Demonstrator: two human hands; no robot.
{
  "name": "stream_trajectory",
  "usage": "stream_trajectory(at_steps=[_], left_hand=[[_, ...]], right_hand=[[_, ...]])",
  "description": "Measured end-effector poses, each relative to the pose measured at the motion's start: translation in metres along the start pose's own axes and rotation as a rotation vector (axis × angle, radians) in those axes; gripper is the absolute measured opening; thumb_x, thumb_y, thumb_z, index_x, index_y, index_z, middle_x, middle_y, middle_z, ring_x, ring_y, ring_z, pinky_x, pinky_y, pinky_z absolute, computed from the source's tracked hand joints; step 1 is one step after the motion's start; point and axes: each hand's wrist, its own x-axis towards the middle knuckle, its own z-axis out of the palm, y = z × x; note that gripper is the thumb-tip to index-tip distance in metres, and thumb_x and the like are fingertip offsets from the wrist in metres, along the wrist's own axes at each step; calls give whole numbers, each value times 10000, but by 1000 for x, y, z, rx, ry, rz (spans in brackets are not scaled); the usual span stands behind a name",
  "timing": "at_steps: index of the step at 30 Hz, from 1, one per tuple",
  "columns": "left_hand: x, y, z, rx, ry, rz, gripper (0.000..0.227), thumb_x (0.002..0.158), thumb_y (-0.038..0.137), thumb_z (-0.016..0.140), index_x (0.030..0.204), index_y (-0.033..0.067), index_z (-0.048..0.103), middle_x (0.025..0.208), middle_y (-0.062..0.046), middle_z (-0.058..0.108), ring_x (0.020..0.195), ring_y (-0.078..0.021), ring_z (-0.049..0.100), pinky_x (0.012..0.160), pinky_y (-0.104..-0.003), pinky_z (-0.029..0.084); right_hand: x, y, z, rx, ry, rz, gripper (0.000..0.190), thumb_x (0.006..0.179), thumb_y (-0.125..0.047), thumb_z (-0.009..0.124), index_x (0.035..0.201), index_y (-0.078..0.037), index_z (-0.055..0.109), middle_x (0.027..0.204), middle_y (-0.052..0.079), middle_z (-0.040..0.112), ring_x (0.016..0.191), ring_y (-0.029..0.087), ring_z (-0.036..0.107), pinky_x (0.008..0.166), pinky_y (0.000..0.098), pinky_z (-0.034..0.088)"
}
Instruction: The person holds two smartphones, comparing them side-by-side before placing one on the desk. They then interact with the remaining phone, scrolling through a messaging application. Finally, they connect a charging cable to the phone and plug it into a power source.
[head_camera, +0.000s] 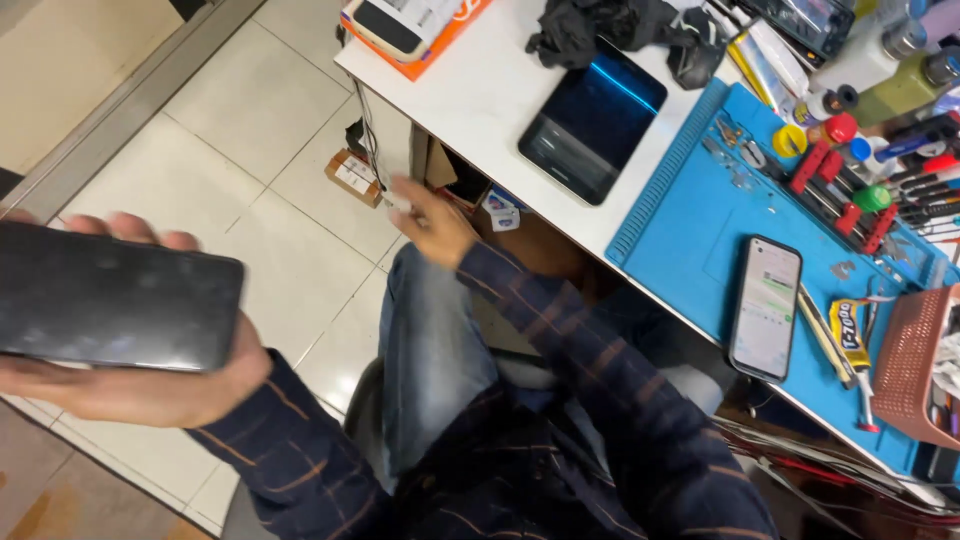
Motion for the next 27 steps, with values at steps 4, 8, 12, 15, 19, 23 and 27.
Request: stream_trajectory(at_steps=[4, 8, 12, 15, 19, 23, 27], left_hand=[[7, -22, 27, 64, 118, -95, 976, 656, 645, 784, 1464, 106, 692, 1112, -124, 770, 903, -274, 712, 765, -430, 600], [37, -51, 20, 164, 159, -128, 927, 704, 704, 705, 1410, 104, 682, 1082, -117, 760, 886, -287, 727, 721, -410, 598], [57, -72, 42, 335, 388, -109, 953, 628, 752, 636, 1331, 117, 735, 1036, -129, 769, 808, -299, 730, 682, -419, 628], [67, -79, 53, 399, 486, -130, 966, 587, 788, 568, 1268, 128, 756, 1015, -132, 771, 781, -317, 730, 649, -399, 600], [65, -77, 40, 329, 337, -160, 904, 627, 779, 645, 1264, 139, 709, 1005, -99, 740, 804, -295, 694, 668, -393, 576], [53, -72, 28, 366, 367, -100, 980, 626, 773, 630, 1352, 123, 737, 1019, -125, 772, 817, -314, 754, 745, -416, 640], [36, -66, 23, 368, 340, -103, 994, 605, 793, 659, 1363, 154, 727, 1091, -98, 764, 891, -306, 754, 780, -423, 621]], right_hand=[[118, 10, 27, -163, 161, 62, 857, 1061, -456, 616, 1741, -90, 244, 1789, 151, 393, 1596, 327, 485, 1271, 392, 431], [167, 14, 59, -89, 446, 187, 530, 1046, -298, 587, 1520, -74, 511, 1511, 170, 651, 1385, 381, 626, 1175, 471, 481], [157, -11, 82, -148, 562, 161, 666, 1071, -349, 541, 1695, -175, 385, 1297, 231, 808, 1221, 381, 782, 1065, 512, 562], [163, -19, 81, -178, 574, 260, 679, 1053, -387, 487, 1687, -160, 405, 1360, 187, 791, 1069, 477, 776, 973, 589, 541], [165, -59, 83, -92, 625, 317, 711, 1064, -445, 428, 1696, -121, 398, 1346, 130, 803, 1205, 458, 727, 1011, 555, 532], [159, -82, 91, 202, 720, 324, 548, 1053, -342, 518, 1538, -88, 527, 1180, 43, 812, 781, 262, 810, 729, 411, 641], [153, -102, 84, 256, 737, 353, 528, 1084, -346, 511, 1520, -49, 512, 1198, 11, 808, 550, 287, 764, 842, 411, 557]])
